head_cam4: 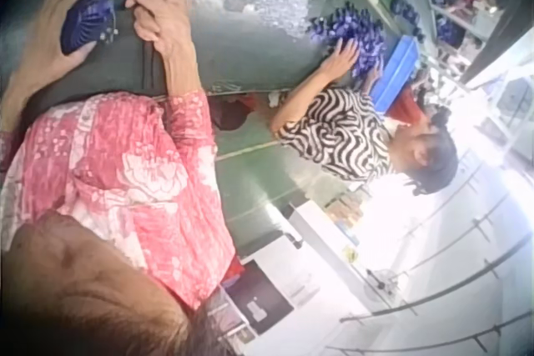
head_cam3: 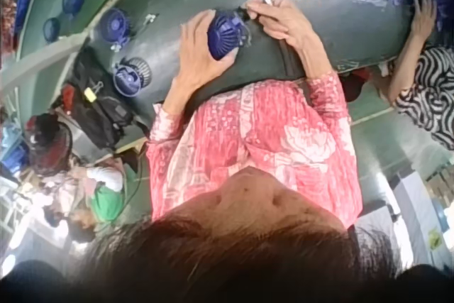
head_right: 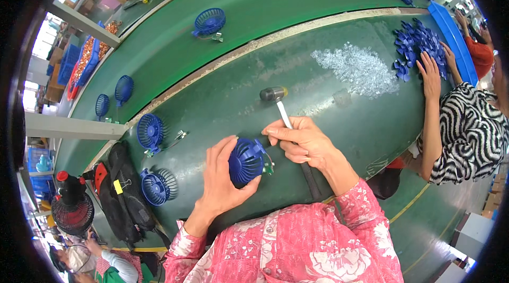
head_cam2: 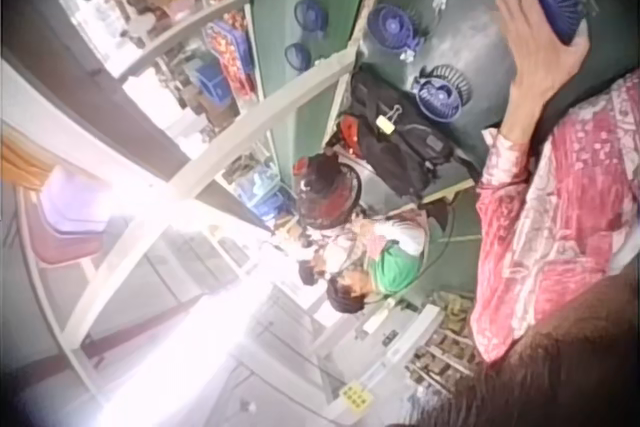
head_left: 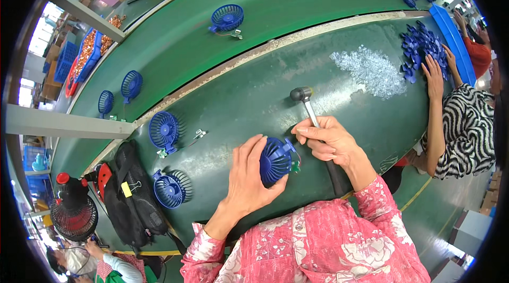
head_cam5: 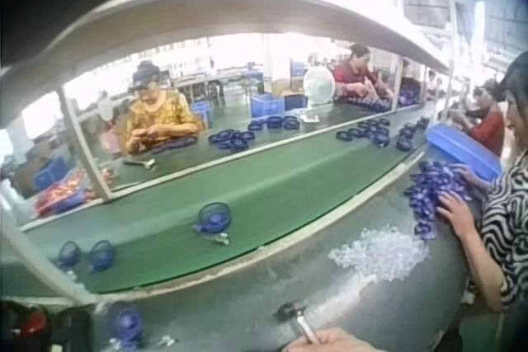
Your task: The person assembles portable fan parts by fitting casing components together by hand, securing them with a small mallet, and placing the assembled units onto the conveyor belt.
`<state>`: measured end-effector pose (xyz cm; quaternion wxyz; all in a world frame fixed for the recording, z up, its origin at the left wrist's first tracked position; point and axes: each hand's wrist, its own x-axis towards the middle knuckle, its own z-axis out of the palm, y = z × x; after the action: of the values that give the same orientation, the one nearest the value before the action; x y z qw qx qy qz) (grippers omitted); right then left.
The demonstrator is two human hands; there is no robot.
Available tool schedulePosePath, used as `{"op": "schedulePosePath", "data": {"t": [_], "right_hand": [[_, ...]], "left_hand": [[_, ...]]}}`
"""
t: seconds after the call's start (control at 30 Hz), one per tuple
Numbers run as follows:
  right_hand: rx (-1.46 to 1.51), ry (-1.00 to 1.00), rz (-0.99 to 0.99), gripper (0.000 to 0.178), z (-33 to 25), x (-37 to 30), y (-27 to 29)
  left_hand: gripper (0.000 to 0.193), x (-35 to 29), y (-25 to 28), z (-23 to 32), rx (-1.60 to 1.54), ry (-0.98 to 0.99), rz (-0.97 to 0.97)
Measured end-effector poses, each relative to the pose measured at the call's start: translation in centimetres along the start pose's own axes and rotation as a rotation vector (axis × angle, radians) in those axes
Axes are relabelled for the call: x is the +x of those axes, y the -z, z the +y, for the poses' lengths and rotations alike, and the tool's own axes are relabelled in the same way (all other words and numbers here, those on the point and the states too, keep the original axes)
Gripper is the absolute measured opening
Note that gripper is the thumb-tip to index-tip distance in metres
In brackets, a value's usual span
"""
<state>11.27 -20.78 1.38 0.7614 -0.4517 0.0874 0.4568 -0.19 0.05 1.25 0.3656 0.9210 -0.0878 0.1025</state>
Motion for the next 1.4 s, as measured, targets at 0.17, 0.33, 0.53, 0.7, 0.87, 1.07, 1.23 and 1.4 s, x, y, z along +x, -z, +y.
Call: {"op": "schedulePosePath", "data": {"t": [0.17, 0.33, 0.53, 0.7, 0.87, 1.07, 1.23, 1.4], "right_hand": [[0.089, -0.047, -0.056, 0.019, 1.2, 0.1, -0.5], [0.085, -0.033, -0.050, 0.021, 1.4, 0.0, -1.1], [0.058, -0.037, -0.022, 0.022, 1.4, -0.1, -1.6], [0.071, 0.013, -0.047, 0.021, 1.9, 0.2, -1.2], [0.069, 0.075, -0.095, 0.021, 2.1, 0.1, -0.9], [-0.070, 0.074, -0.105, 0.022, 2.0, -0.3, -1.1], [-0.016, 0.087, -0.022, 0.024, 2.2, -0.3, -1.4], [-0.013, 0.080, -0.013, 0.025, 2.4, 0.0, -1.2]], "left_hand": [[0.083, -0.1, -0.3, 0.2, -0.075, -0.049, -0.008], [0.084, -0.2, -0.3, 0.3, -0.109, -0.063, -0.007], [0.083, -0.2, -0.3, 0.3, -0.144, -0.044, 0.001], [0.084, -0.2, -0.4, 0.1, -0.185, -0.015, -0.012], [0.084, 0.1, -0.4, 0.2, -0.201, 0.017, -0.015], [0.085, 0.1, -0.3, -0.1, -0.162, 0.001, -0.025], [0.084, 0.2, -0.3, 0.0, -0.120, -0.033, -0.013], [0.083, 0.1, -0.5, -0.1, -0.124, -0.056, 0.003]]}}
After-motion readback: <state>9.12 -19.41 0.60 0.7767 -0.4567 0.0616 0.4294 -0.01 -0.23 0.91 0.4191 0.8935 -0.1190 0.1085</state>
